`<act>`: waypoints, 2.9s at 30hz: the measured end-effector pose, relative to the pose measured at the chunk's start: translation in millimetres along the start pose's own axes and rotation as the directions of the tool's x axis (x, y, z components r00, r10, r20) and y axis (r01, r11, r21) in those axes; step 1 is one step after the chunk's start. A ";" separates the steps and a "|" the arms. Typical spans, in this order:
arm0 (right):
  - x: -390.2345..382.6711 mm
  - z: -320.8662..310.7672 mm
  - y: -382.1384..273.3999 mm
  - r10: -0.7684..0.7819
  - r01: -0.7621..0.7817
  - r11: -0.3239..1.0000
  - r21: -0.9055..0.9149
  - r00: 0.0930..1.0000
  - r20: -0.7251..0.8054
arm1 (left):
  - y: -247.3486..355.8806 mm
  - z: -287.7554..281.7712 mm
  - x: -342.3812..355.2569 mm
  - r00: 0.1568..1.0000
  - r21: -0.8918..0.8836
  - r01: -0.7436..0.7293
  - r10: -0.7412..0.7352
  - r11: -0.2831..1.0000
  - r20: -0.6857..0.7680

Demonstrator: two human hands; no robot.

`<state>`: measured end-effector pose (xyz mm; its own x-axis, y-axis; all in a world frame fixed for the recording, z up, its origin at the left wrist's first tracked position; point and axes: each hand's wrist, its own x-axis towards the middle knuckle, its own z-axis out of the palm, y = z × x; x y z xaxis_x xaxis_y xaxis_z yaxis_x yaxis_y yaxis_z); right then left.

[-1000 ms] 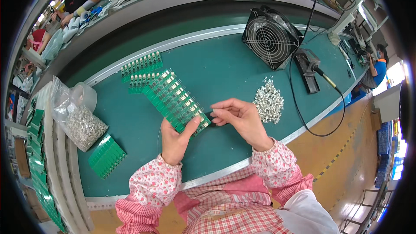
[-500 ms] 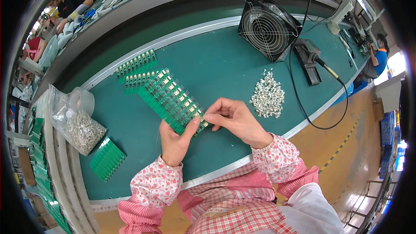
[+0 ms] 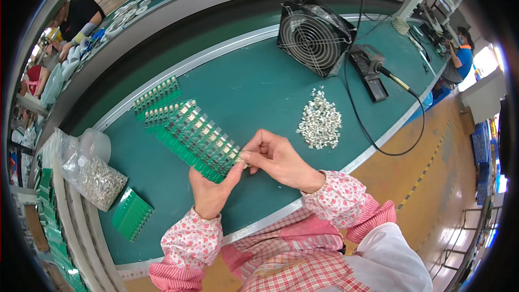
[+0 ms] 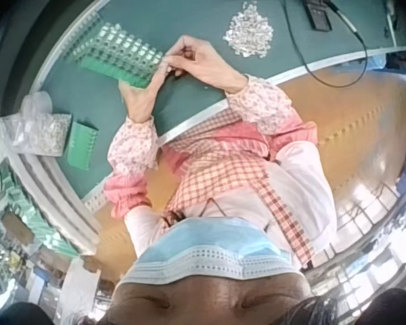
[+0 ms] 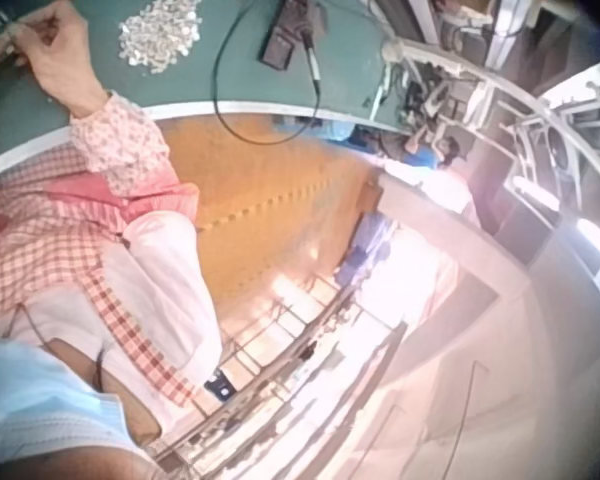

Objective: The person solders components onto a circuit board strip using a soldering iron and solder wire, attaches metal components to another circuit board strip by hand, and then solders the connections on the board.

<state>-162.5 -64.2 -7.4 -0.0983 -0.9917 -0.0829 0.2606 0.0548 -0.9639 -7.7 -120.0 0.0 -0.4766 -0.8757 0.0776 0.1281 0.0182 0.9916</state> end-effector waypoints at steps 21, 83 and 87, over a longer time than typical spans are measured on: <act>-23.7 -64.0 -18.4 -0.608 0.119 0.332 -0.936 0.785 -0.116 | -11.9 -10.6 7.3 0.996 -0.219 0.045 -0.061 0.975 -0.069; -9.1 3.9 -1.0 0.034 -0.034 0.999 -0.021 0.999 0.035 | -3.6 -6.9 4.7 0.997 -0.199 0.041 -0.052 0.979 -0.053; -11.6 4.8 -2.3 0.042 -0.045 0.997 0.058 0.998 0.047 | 1.9 -7.9 2.5 0.999 -0.157 0.033 -0.038 0.987 -0.033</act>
<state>-157.3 -53.3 -3.0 -0.0422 -0.9929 -0.1114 0.3195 0.0922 -0.9431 -1.8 -126.0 1.3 -0.4518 -0.8914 0.0361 0.2477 -0.0865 0.9650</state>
